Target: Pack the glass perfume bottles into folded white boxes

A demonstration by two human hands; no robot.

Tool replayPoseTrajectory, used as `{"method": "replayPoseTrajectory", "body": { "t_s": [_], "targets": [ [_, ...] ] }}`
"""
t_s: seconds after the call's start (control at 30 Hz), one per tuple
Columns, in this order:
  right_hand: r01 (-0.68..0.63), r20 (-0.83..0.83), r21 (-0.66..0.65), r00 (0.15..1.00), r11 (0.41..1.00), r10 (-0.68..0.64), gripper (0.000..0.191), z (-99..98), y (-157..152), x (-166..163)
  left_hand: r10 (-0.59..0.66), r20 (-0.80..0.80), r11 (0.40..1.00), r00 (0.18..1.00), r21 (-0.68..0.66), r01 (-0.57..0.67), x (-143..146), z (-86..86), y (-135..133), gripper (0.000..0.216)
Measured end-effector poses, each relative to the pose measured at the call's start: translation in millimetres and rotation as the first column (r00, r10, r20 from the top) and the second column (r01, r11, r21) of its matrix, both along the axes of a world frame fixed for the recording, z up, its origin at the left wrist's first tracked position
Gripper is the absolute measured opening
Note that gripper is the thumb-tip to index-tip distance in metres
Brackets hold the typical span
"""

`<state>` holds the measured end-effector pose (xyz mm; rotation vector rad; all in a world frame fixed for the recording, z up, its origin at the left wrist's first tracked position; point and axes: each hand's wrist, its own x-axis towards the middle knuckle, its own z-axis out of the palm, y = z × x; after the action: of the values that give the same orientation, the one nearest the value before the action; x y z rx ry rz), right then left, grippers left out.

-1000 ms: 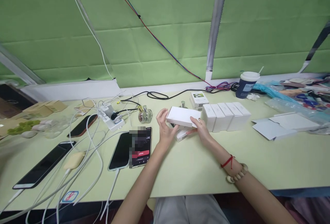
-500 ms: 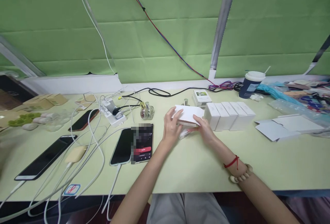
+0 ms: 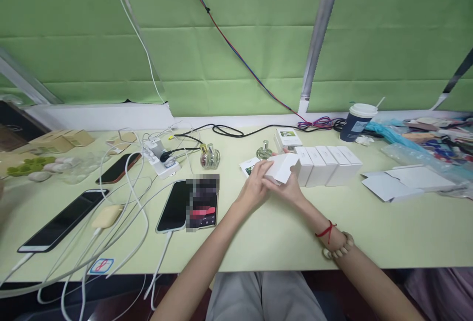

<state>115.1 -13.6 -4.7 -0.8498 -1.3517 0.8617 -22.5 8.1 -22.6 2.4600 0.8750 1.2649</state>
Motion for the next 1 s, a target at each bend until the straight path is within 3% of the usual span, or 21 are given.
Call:
{"method": "replayPoseTrajectory", "body": {
  "t_s": [0.13,0.23,0.43,0.67,0.9,1.0],
  "targets": [
    [0.001,-0.006,-0.048,1.000,0.999,-0.001,0.094,-3.0,5.6,4.1,-0.073,0.105,0.984,0.992,-0.152,0.088,3.6,8.3,-9.1,0.063],
    [-0.023,0.002,-0.076,1.000,0.997,0.023,0.088,-5.7,8.3,5.5,-0.114,0.147,0.966,0.983,-0.215,0.144,1.1,13.4,-11.2,0.058],
    [-0.029,-0.028,-0.162,0.999,0.986,0.025,0.065,-7.8,9.2,4.0,0.026,0.166,0.925,0.986,-0.377,0.039,1.9,8.3,-10.8,0.053],
    [-0.073,-0.032,-0.157,0.997,0.985,0.069,0.062,-4.7,7.9,5.1,0.091,0.287,0.866,0.954,-0.495,0.067,6.3,11.4,-12.0,0.053],
    [-0.100,-0.065,-0.190,0.994,0.977,0.089,0.063,-5.5,7.3,6.7,-0.026,0.346,0.749,0.938,-0.614,0.247,0.5,15.3,-6.7,0.065],
    [-0.090,-0.045,-0.199,0.996,0.976,0.082,0.065,-6.9,7.1,6.9,-0.051,0.351,0.731,0.935,-0.625,0.274,-0.1,16.4,-7.3,0.072]
  ]
}}
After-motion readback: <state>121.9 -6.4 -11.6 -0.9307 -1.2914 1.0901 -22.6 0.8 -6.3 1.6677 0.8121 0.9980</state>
